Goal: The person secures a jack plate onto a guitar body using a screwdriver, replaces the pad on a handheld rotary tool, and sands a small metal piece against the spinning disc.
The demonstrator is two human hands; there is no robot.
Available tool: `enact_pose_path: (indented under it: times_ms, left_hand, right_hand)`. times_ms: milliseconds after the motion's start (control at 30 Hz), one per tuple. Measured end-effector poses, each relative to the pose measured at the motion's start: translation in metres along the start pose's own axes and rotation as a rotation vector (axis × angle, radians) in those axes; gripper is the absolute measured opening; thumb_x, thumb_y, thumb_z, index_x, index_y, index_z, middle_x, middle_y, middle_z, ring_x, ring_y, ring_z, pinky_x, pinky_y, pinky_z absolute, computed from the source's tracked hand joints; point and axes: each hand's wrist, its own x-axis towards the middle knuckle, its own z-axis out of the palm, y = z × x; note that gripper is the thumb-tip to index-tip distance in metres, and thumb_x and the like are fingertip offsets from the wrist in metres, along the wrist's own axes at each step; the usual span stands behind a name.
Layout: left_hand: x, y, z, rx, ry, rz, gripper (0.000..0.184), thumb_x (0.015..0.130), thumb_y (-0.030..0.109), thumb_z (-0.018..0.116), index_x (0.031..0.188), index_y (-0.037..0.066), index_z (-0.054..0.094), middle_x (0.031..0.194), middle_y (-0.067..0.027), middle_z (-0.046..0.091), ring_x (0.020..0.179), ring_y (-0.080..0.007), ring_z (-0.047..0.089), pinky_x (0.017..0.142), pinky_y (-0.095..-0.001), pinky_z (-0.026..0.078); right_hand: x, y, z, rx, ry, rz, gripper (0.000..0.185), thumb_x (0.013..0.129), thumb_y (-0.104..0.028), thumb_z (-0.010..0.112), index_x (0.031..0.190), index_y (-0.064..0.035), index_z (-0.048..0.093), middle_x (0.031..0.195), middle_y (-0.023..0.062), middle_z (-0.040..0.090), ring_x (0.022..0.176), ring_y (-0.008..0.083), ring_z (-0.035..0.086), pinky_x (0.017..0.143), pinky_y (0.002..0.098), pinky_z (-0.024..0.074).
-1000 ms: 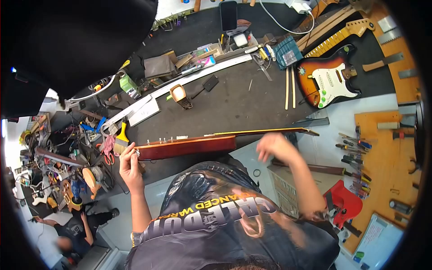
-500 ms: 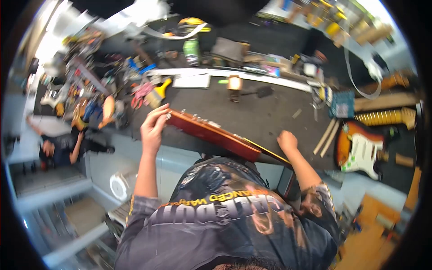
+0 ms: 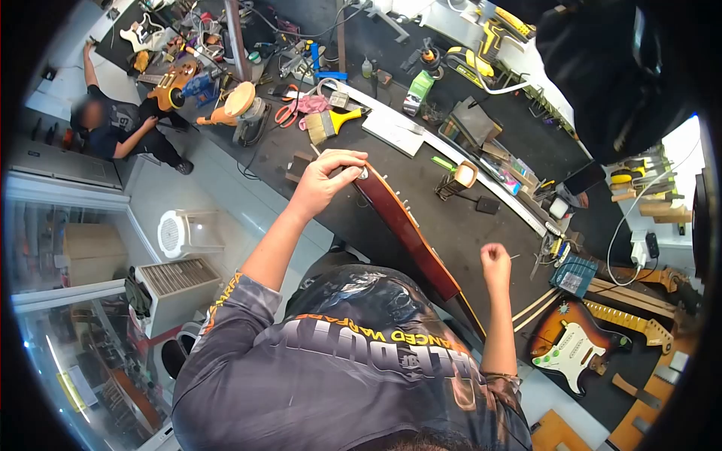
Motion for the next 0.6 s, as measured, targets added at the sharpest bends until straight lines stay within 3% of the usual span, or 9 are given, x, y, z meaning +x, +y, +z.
enact_pose_path:
  times_ms: [133,267,400,600]
  left_hand:
    - [0.003,0.004,-0.001,0.024,0.000,0.023,0.016,0.106,0.012,0.081,0.120,0.006,0.086,0.138,-0.0082,0.082,0.136,-0.0227,0.067,0.120,-0.0410,0.050]
    - [0.006,0.004,-0.004,0.014,-0.009,0.030,0.016,0.103,0.017,0.084,0.117,0.009,0.087,0.137,-0.0076,0.082,0.134,-0.0242,0.067,0.121,-0.0431,0.047]
    - [0.009,0.002,-0.010,-0.048,-0.030,0.042,0.017,0.102,0.017,0.084,0.116,0.008,0.087,0.136,-0.0080,0.082,0.133,-0.0254,0.068,0.119,-0.0434,0.048]
    - [0.014,-0.001,-0.011,-0.060,-0.021,0.080,0.016,0.101,0.017,0.086,0.115,0.008,0.086,0.133,-0.0067,0.082,0.128,-0.0259,0.067,0.115,-0.0424,0.051]
  right_hand:
    - [0.001,-0.168,0.003,0.183,-0.100,-0.275,0.010,0.108,-0.011,0.079,0.106,-0.0024,0.074,0.095,-0.0028,0.068,0.085,0.0056,0.060,0.076,0.0255,0.0515]
    - [-0.005,-0.306,0.027,0.069,-0.224,-0.537,0.011,0.104,-0.008,0.080,0.108,-0.0006,0.074,0.099,0.0050,0.071,0.091,0.0147,0.067,0.081,0.0307,0.0559]
    - [0.005,-0.358,0.071,-0.103,-0.327,-0.627,0.011,0.101,-0.011,0.082,0.107,-0.0047,0.075,0.103,0.0095,0.074,0.097,0.0282,0.075,0.085,0.0388,0.0608]
    - [0.010,-0.369,0.096,-0.210,-0.350,-0.656,0.013,0.099,-0.011,0.083,0.107,-0.0066,0.074,0.104,0.0096,0.073,0.100,0.0322,0.075,0.085,0.0434,0.0613]
